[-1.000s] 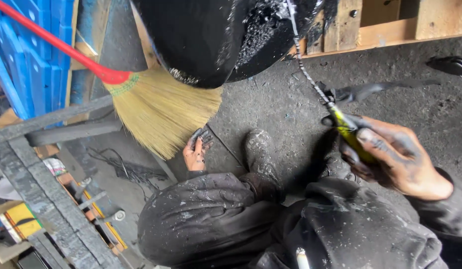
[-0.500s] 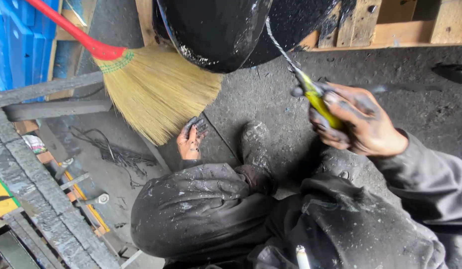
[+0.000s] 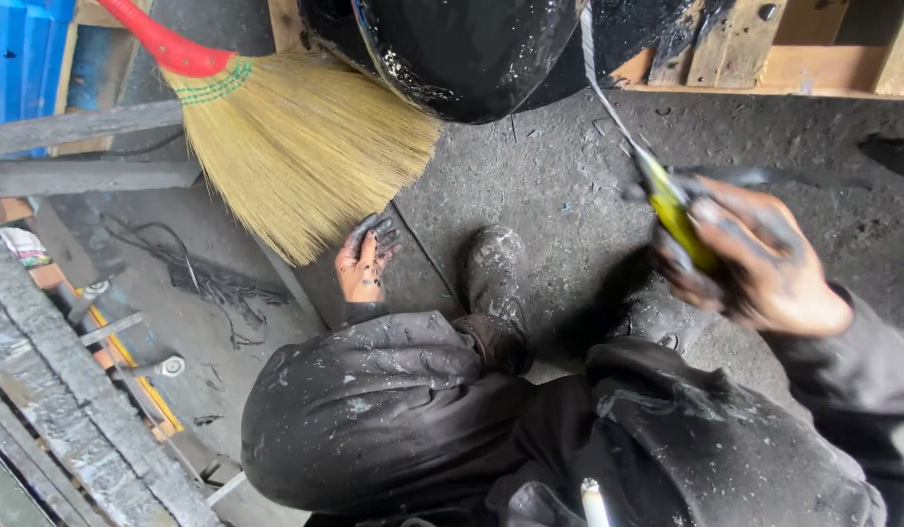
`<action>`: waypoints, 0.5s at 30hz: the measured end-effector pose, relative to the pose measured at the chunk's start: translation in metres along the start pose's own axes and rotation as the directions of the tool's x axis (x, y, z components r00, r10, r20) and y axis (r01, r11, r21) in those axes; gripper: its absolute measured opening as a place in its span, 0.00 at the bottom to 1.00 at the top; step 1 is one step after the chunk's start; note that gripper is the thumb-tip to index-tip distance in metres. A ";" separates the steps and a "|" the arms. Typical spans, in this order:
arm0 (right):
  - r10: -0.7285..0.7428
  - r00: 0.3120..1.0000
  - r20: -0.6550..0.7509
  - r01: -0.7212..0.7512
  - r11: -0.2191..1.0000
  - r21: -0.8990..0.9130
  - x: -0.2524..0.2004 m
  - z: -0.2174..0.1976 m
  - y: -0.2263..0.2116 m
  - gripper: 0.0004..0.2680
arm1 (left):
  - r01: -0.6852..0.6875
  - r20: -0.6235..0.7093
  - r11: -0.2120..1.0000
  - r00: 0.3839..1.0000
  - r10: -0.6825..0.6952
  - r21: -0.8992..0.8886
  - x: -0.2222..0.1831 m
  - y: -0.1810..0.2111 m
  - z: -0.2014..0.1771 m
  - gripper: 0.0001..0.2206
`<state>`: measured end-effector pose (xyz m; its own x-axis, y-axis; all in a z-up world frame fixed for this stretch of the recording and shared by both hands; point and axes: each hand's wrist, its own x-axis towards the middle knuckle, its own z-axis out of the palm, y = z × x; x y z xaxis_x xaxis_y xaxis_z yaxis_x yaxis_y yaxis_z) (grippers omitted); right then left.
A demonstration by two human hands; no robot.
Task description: Applying a protective black coating to large metal castings using a handheld brush.
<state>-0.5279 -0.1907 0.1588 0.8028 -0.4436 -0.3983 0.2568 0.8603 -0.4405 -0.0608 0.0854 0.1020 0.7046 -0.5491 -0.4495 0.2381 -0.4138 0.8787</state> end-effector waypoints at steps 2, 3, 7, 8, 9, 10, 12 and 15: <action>-0.092 0.992 0.090 0.088 0.995 0.047 0.038 0.017 0.002 0.16 | 0.000 0.033 1.000 0.999 0.000 0.003 0.003 0.001 0.002 0.13; -0.103 0.975 0.199 0.069 0.983 0.171 0.056 0.018 0.009 0.15 | -0.007 0.036 1.000 0.999 0.006 0.014 0.003 0.002 0.005 0.13; -0.084 0.971 0.225 0.006 0.946 0.324 0.079 0.052 0.033 0.16 | 0.001 0.031 0.999 1.000 -0.002 0.035 -0.002 0.007 0.009 0.13; -0.091 0.970 0.224 0.012 0.944 0.330 0.073 0.053 0.028 0.16 | -0.001 0.036 0.999 0.999 0.000 0.042 0.001 0.013 0.008 0.13; -0.055 0.971 0.232 -0.044 0.914 0.403 0.063 0.053 0.022 0.17 | 0.005 0.039 1.000 0.999 -0.006 0.025 -0.004 0.012 0.008 0.13; -0.021 0.970 0.242 -0.099 0.876 0.473 0.052 0.054 0.017 0.17 | 0.010 0.042 1.000 0.999 -0.011 0.008 -0.008 0.012 0.007 0.13; 0.005 0.971 0.240 -0.113 0.892 0.437 0.031 0.035 0.028 0.17 | -0.012 0.051 1.000 0.999 0.012 -0.008 0.002 0.011 0.008 0.13; 0.089 0.985 0.146 -0.134 0.931 0.339 -0.014 0.011 0.032 0.17 | -0.003 0.032 1.000 0.999 0.004 -0.014 0.000 0.001 0.000 0.13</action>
<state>-0.5245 -0.1539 0.1591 0.8922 -0.3244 -0.3142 0.3142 0.9456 -0.0840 -0.0603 0.0851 0.1029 0.6839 -0.5736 -0.4509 0.2448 -0.4018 0.8824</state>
